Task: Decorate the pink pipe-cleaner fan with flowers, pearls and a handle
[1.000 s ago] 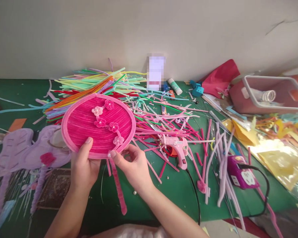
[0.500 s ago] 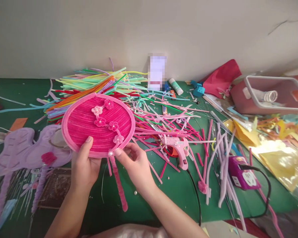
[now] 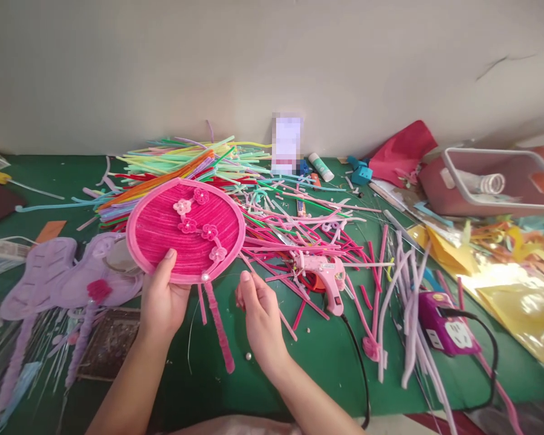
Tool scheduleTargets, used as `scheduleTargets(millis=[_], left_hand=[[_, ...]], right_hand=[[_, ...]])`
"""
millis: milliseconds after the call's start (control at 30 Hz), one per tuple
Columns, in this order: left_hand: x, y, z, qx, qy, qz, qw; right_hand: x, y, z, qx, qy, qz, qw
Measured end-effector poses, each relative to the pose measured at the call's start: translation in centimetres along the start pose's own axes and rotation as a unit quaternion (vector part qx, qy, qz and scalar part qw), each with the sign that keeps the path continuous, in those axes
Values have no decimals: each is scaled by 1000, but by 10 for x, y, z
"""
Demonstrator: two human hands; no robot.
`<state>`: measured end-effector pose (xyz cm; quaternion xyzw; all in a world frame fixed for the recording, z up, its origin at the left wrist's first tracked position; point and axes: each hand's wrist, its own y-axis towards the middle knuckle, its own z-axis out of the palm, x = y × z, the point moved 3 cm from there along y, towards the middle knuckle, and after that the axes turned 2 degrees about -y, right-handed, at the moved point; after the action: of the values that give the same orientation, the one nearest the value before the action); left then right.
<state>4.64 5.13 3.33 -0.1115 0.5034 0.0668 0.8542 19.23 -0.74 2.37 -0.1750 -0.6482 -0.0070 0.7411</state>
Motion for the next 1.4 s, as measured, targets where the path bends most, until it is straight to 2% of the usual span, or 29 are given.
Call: scheduleTargets(millis=[233,500,700,933,1133,1267,1400], left_hand=[[-1,-1,0,1,-3,11,1000],[-1,-3,2,-5,-9,11,1000],[-3,-4,4,-16,-19,10,1000],[-2,-3,4,-27,-29,8,999],[-2,-3,3,-33,-34,9,999],[0,-3,2,-37,-33,9,999],[1,-2,1,-41,-31,6,999]], right_hand=[[6,-5,4,14,-5,-5,1000],[2,-9,8,21,-43,-10,999],[5,-8,7,11,-15,-36,999],[2,-12,13,65,-94,-18,993],[2,-12,14,68,-121,-27,990],[1,-12,11,40,-140,-58,988],[6,-14,7,-23,-173,-149,973]])
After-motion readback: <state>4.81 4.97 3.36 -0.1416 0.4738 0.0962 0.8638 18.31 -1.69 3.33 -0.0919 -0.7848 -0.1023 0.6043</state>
